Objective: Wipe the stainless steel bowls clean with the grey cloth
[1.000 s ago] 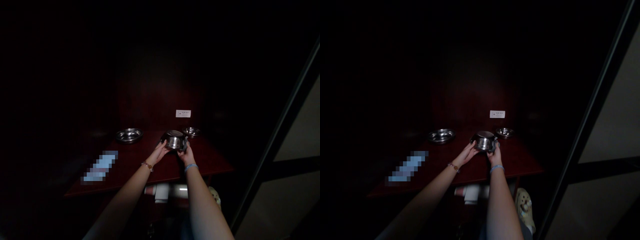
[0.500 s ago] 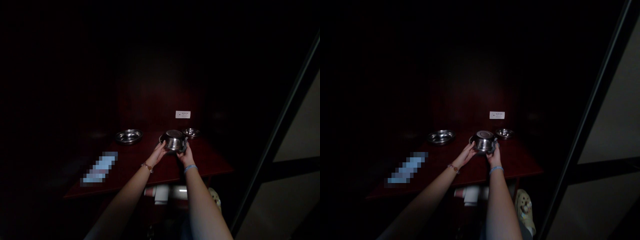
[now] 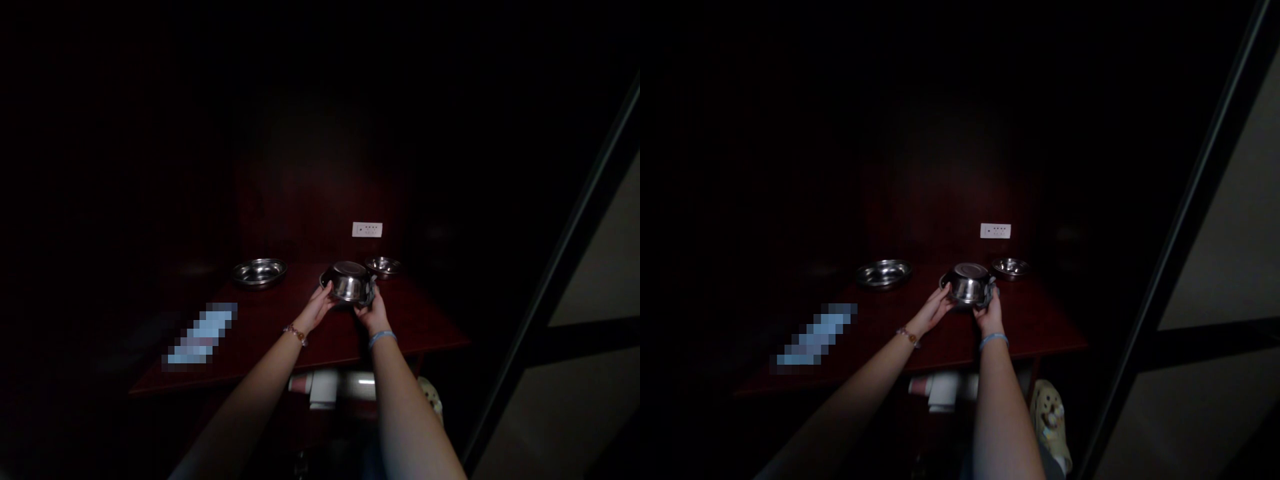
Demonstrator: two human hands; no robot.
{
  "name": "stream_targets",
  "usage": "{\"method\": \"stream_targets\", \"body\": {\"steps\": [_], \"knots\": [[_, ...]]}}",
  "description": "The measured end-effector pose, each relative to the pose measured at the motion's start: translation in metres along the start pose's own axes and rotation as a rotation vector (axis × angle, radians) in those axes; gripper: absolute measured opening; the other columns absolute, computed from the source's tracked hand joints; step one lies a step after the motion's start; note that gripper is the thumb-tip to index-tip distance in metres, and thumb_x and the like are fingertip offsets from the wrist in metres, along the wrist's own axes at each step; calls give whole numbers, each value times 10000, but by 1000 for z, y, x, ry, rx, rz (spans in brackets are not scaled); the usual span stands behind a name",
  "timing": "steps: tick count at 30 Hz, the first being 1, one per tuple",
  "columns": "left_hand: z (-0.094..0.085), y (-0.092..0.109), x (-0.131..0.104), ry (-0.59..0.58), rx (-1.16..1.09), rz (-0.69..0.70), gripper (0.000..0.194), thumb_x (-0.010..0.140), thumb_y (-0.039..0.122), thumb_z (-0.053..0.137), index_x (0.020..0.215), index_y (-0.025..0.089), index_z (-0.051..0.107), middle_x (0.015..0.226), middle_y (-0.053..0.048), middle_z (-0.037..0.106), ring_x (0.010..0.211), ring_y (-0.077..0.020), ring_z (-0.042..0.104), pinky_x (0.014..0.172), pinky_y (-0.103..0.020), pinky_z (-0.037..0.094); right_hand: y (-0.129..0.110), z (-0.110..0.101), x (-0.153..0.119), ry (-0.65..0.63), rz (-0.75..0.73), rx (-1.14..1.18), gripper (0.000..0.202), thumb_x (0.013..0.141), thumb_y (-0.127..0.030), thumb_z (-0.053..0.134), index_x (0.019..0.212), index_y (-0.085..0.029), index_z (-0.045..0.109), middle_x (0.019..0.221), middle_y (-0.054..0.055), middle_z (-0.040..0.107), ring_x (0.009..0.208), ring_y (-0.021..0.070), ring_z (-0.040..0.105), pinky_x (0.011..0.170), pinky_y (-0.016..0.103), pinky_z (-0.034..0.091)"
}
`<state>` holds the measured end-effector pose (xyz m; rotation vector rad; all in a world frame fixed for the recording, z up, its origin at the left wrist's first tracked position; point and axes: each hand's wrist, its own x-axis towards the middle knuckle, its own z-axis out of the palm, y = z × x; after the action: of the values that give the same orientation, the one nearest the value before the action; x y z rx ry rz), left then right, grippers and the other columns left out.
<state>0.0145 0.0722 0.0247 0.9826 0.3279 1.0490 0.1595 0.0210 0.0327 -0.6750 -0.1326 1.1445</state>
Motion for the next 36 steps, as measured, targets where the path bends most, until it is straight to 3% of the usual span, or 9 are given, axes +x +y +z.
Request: {"method": "stream_targets", "body": {"steps": [16, 26, 36], "knots": [[2, 1, -1, 4, -10, 5, 206, 865, 253, 643, 1050, 168, 611, 976, -70, 700, 797, -132, 660, 768, -253, 535, 1, -1, 2, 6, 3, -34, 224, 899, -413, 525, 917, -237, 663, 712, -23, 712, 635, 140, 660, 641, 273, 540], [1, 0, 0, 15, -1, -1, 250, 843, 287, 671, 1050, 160, 613, 993, -84, 698, 801, -137, 655, 791, -271, 527, 0, -1, 1, 18, 25, 22, 231, 909, -402, 526, 955, -227, 670, 730, -22, 723, 646, 144, 666, 699, 302, 555], [3, 1, -2, 16, 2, 5, 211, 853, 266, 656, 1037, 167, 625, 992, -77, 696, 811, -143, 654, 794, -278, 520, 1, -2, 0, 14, 0, -20, 223, 900, -406, 525, 947, -231, 655, 711, -27, 717, 627, 137, 662, 650, 275, 547]]}}
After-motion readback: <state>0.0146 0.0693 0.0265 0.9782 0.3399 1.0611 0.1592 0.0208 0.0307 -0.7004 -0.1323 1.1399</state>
